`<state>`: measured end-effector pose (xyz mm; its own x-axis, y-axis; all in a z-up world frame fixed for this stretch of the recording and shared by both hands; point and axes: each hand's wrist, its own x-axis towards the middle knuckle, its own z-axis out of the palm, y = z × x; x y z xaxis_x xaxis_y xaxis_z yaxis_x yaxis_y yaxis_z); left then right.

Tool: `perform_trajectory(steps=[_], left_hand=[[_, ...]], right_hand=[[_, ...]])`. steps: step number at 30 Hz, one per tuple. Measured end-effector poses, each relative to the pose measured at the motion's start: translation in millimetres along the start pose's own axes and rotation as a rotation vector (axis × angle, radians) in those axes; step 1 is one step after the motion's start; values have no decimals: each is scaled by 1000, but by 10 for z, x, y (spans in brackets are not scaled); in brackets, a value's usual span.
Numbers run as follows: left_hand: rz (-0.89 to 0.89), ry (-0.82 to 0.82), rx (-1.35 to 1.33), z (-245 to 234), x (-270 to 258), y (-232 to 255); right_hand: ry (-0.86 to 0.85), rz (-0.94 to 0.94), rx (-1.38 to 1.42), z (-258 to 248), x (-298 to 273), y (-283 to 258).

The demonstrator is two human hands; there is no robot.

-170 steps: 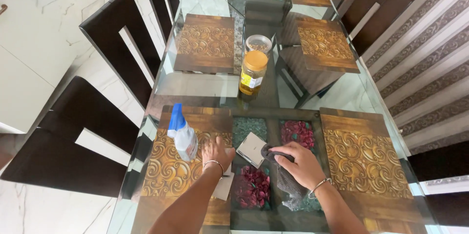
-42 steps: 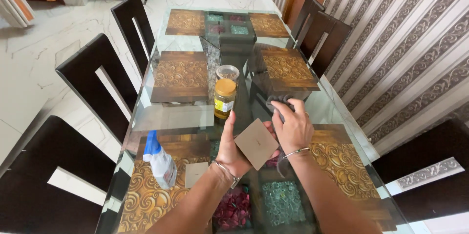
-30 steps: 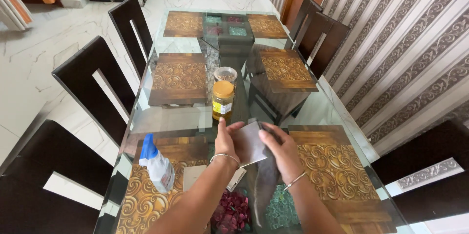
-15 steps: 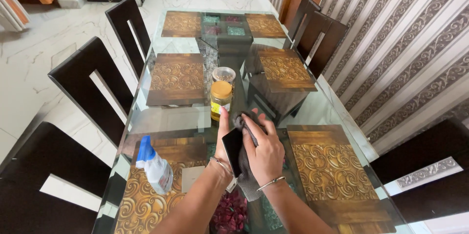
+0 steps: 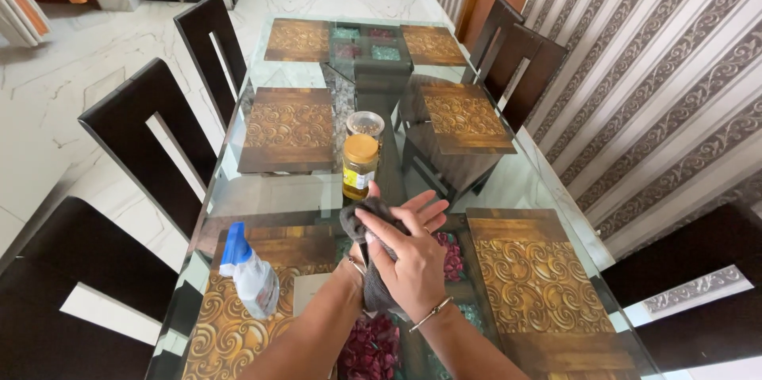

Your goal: Cleaning a glass-topped dining table and decorative items using a spray and a cloth.

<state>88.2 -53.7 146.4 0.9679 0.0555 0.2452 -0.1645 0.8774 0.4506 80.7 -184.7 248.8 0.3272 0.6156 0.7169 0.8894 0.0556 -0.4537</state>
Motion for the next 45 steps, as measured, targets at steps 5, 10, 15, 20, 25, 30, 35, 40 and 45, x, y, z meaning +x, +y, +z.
perform_trajectory(steps=[5, 10, 15, 20, 25, 30, 35, 40, 45], left_hand=[[74, 1, -102, 229, -131, -18], [123, -79, -242, -553, -62, -271], [72, 145, -253, -266, -132, -176], [-63, 853, -227, -761, -274, -244], [36, 1383, -12, -1501, -321, -347], [178, 1288, 19, -796, -254, -171], [158, 701, -113, 83, -334, -79], [132, 365, -104, 313, -333, -42], [131, 438, -68, 400, -389, -23]], right_hand=[[66, 53, -77, 89, 40, 207], [52, 131, -183, 128, 72, 403], [-37, 209, -355, 171, 72, 742], [3, 262, -392, -73, -56, 1124], [5, 308, -156, -112, -259, 903], [-34, 363, 198, -83, -347, 636], [-34, 325, 82, -75, -291, 703], [-13, 36, -131, -12, -322, 542], [-262, 17, -182, -45, -225, 471]])
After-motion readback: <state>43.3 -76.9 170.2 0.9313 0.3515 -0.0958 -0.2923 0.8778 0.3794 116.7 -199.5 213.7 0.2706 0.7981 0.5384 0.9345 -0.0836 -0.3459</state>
